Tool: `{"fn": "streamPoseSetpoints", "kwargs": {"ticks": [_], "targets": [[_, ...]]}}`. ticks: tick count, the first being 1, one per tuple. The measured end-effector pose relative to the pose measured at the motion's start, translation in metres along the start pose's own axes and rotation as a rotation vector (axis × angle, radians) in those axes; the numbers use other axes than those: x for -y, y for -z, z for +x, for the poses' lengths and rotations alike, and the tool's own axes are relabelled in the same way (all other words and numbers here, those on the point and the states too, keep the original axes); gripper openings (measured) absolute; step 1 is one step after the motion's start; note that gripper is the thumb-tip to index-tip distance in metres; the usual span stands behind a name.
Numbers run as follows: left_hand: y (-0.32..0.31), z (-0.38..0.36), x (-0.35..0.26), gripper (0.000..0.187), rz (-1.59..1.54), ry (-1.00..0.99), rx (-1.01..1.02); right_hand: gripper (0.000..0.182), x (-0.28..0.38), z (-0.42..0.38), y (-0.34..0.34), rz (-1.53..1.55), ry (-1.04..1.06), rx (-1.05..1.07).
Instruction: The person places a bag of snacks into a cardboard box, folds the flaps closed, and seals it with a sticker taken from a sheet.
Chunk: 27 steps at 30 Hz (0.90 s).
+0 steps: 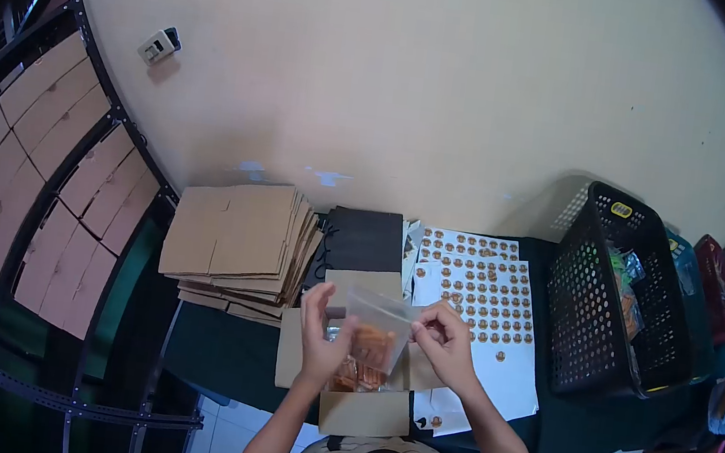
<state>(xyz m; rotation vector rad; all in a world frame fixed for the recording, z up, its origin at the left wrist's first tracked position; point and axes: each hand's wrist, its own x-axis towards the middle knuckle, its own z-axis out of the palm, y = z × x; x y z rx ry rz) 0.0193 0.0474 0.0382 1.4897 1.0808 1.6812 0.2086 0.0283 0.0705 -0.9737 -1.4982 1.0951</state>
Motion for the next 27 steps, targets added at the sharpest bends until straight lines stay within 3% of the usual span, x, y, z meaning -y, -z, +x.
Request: {"fn": "streamPoseSetpoints", "kwargs": {"ticks": [2,4,6,8,10,12,13,14,16,17,18,20,21,22,24,25,26,27], "targets": [[-0.013,-0.016,-0.018,0.045,0.448,-0.273,-0.089,0.003,-0.003,-0.001,-0.007,0.063,-0.009,-0.164],[-0.021,-0.032,-0.012,0.048,0.487,-0.248,-0.005,0.001,0.003,-0.003,-0.015,0.074,0.006,-0.145],[-0.021,-0.042,0.002,0.050,0.526,-0.221,0.076,0.008,0.001,-0.006,-0.027,0.285,0.014,-0.098],[-0.017,-0.044,0.023,0.051,0.252,-0.035,0.269,0.013,0.003,-0.006,-0.033,0.250,0.019,0.010],[-0.011,-0.042,0.021,0.044,0.351,-0.064,0.276,0.023,-0.003,0.003,-0.024,-0.244,0.300,0.057],[-0.006,-0.047,0.035,0.035,-0.101,0.451,0.205,0.030,-0.006,0.003,-0.023,-0.340,0.264,-0.021],[-0.005,-0.044,0.032,0.029,-0.210,0.454,0.214,0.038,-0.008,0.002,-0.025,-0.437,0.228,-0.102],[-0.004,-0.044,0.032,0.029,-0.209,0.457,0.207,0.038,-0.013,0.000,-0.027,-0.435,0.227,-0.096],[-0.003,-0.046,0.035,0.031,-0.380,0.615,0.252,0.055,-0.034,-0.008,-0.032,-0.097,-0.136,-0.023],[-0.006,-0.049,0.042,0.035,-0.406,0.598,0.251,0.068,-0.062,-0.010,-0.033,0.146,-0.200,0.020],[-0.008,-0.053,0.058,0.035,-0.407,0.601,0.249,0.068,-0.085,-0.012,-0.033,0.145,-0.203,0.021],[-0.010,-0.064,0.101,0.040,-0.239,0.564,0.188,0.069,-0.119,-0.016,-0.033,0.017,-0.193,-0.011],[-0.009,-0.070,0.111,0.044,0.000,0.422,0.201,0.068,-0.129,-0.020,-0.031,-0.125,-0.286,-0.013],[-0.006,-0.080,0.134,0.044,0.000,0.423,0.199,0.068,-0.157,-0.029,-0.032,-0.126,-0.286,-0.011],[0.004,-0.104,0.188,0.044,0.445,0.481,0.387,0.067,-0.216,-0.047,-0.037,-0.631,-0.111,-0.084],[0.008,-0.110,0.200,0.041,0.523,0.439,0.459,0.069,-0.196,-0.049,-0.039,-0.422,-0.332,-0.069],[0.010,-0.119,0.208,0.041,0.524,0.443,0.455,0.069,-0.199,-0.051,-0.041,-0.422,-0.334,-0.064],[0.012,-0.127,0.213,0.037,0.614,0.298,0.483,0.068,-0.206,-0.055,-0.044,-0.478,-0.289,-0.091]]}}
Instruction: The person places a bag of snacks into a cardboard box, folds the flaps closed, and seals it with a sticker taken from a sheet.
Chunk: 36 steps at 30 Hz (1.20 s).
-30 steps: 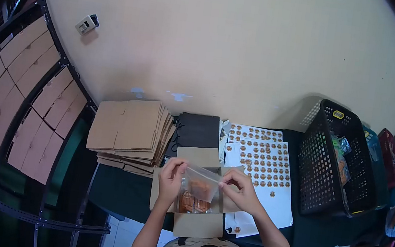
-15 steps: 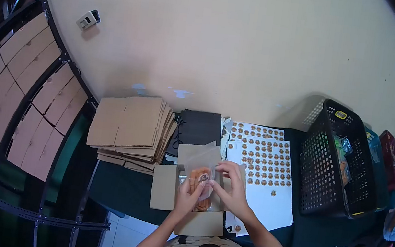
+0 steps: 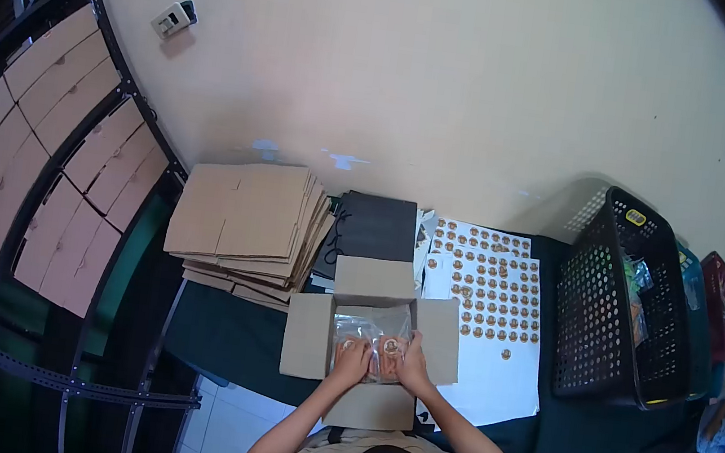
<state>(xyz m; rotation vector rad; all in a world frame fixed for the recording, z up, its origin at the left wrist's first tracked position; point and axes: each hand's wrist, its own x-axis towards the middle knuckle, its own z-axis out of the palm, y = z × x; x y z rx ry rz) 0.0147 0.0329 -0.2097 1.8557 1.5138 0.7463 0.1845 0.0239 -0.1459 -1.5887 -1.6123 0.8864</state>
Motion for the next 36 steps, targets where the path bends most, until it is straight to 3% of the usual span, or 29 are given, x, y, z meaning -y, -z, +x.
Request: {"fn": "streamPoseSetpoints", "kwargs": {"ticks": [1,2,5,7,9,13,15,16,17,19,24,26,28,36], "targets": [[-0.003,-0.003,0.003,0.033,0.119,-0.118,-0.028,0.067,-0.010,-0.001,-0.008,-0.048,0.038,-0.046],[-0.006,-0.004,0.006,0.033,0.117,-0.117,-0.025,0.065,-0.018,0.004,-0.020,-0.073,-0.062,-0.036],[-0.014,-0.005,0.009,0.036,0.213,-0.077,-0.156,0.061,0.011,0.004,-0.025,-0.342,-0.221,0.093],[-0.018,0.000,0.013,0.036,0.223,-0.064,-0.109,0.060,0.007,0.004,-0.031,-0.379,-0.224,0.125],[-0.023,0.002,0.015,0.031,0.242,0.090,-0.095,0.056,0.001,0.004,-0.041,-0.531,-0.316,0.163],[-0.017,0.003,0.005,0.034,0.298,0.054,-0.076,0.059,-0.038,0.004,-0.072,-0.678,-0.276,0.112],[-0.016,0.003,0.004,0.034,0.301,0.094,-0.018,0.059,-0.045,0.006,-0.076,-1.029,-0.110,0.176],[-0.017,0.004,0.007,0.034,0.303,0.096,-0.017,0.052,-0.045,0.004,-0.074,-1.015,0.035,0.091],[-0.019,0.006,0.009,0.030,0.201,0.119,-0.094,0.052,-0.045,0.005,-0.073,-1.013,0.034,0.093],[-0.023,0.008,0.015,0.025,0.099,0.141,-0.169,0.051,-0.023,0.009,-0.057,-0.586,-0.182,0.224],[-0.023,0.012,0.015,0.026,0.046,0.205,-0.249,0.055,-0.033,0.005,-0.055,-0.512,-0.145,0.252],[-0.022,0.014,0.013,0.028,0.059,0.218,-0.259,0.060,-0.043,0.006,-0.055,-0.468,-0.014,0.250],[-0.018,0.014,0.009,0.032,-0.092,0.404,-0.155,0.062,-0.053,0.008,-0.058,-0.426,-0.022,0.267],[-0.019,0.024,0.026,0.024,-0.116,0.489,-0.079,0.057,-0.068,0.009,-0.060,-0.434,0.127,0.236]]}}
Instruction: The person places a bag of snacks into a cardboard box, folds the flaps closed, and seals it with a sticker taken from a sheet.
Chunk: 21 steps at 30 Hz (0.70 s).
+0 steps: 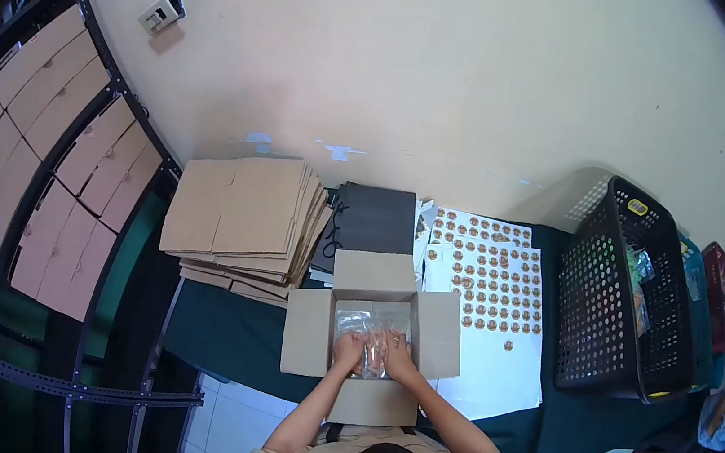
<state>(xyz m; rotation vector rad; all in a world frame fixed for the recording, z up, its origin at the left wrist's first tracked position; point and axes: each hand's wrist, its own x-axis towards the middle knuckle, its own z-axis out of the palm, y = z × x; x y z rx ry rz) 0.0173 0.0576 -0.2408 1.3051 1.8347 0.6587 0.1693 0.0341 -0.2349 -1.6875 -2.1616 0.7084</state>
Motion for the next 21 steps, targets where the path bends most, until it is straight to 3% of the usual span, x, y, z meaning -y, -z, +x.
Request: {"fn": "streamPoseSetpoints", "kwargs": {"ticks": [3,5,7,10,11,13,15,17,21], "targets": [[-0.001,0.005,0.011,0.022,-0.075,-0.046,0.046,0.055,0.007,-0.002,0.006,0.050,-0.014,0.004],[0.004,0.004,0.008,0.019,-0.073,-0.080,0.023,0.055,0.022,-0.004,0.015,0.010,-0.157,-0.008],[0.008,0.009,0.015,0.018,0.057,-0.312,-0.079,0.056,0.029,-0.003,0.023,-0.081,-0.144,-0.002],[0.016,0.010,0.006,0.016,0.063,-0.411,-0.209,0.058,0.026,-0.001,0.018,-0.130,-0.160,0.034],[0.019,0.007,0.000,0.016,0.063,-0.407,-0.209,0.059,0.022,0.000,0.013,-0.091,-0.185,0.061],[0.025,-0.001,-0.011,0.015,0.137,-0.133,-0.004,0.060,0.025,-0.002,0.016,-0.061,-0.201,0.087],[0.030,-0.004,-0.013,0.014,0.146,-0.131,0.056,0.060,0.027,-0.002,0.019,-0.044,-0.204,0.064],[0.029,-0.010,-0.010,0.015,0.209,-0.289,0.053,0.060,0.027,-0.002,0.023,-0.005,-0.213,0.080],[0.031,-0.014,-0.019,0.018,0.314,-0.285,0.086,0.060,0.027,-0.001,0.020,-0.067,-0.158,0.027]]}}
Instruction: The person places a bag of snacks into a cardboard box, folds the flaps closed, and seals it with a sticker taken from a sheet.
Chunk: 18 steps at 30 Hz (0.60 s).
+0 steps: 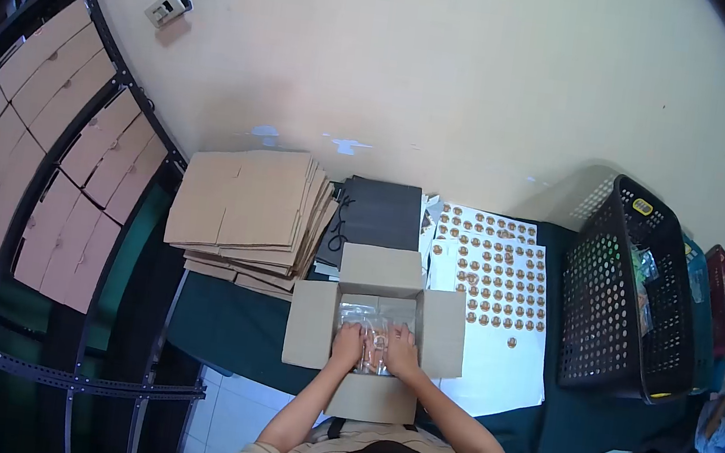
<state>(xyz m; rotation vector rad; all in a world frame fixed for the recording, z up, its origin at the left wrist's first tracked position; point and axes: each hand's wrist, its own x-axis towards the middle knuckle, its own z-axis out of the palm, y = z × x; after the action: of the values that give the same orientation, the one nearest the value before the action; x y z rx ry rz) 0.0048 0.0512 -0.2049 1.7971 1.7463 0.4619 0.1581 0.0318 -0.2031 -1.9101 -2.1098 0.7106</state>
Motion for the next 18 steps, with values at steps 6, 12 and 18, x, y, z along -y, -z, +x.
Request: {"fn": "streamPoseSetpoints", "kwargs": {"ticks": [6,12,18], "targets": [[-0.001,-0.014,-0.012,0.038,-0.025,0.007,-0.152,0.058,0.003,0.000,-0.003,-0.064,0.089,0.026],[-0.042,-0.014,0.024,0.057,0.064,-0.070,-0.079,0.051,0.007,-0.003,0.012,-0.045,0.111,-0.005],[-0.036,-0.011,0.012,0.059,-0.021,0.017,-0.013,0.052,0.002,-0.005,0.009,0.004,0.142,0.032]]}}
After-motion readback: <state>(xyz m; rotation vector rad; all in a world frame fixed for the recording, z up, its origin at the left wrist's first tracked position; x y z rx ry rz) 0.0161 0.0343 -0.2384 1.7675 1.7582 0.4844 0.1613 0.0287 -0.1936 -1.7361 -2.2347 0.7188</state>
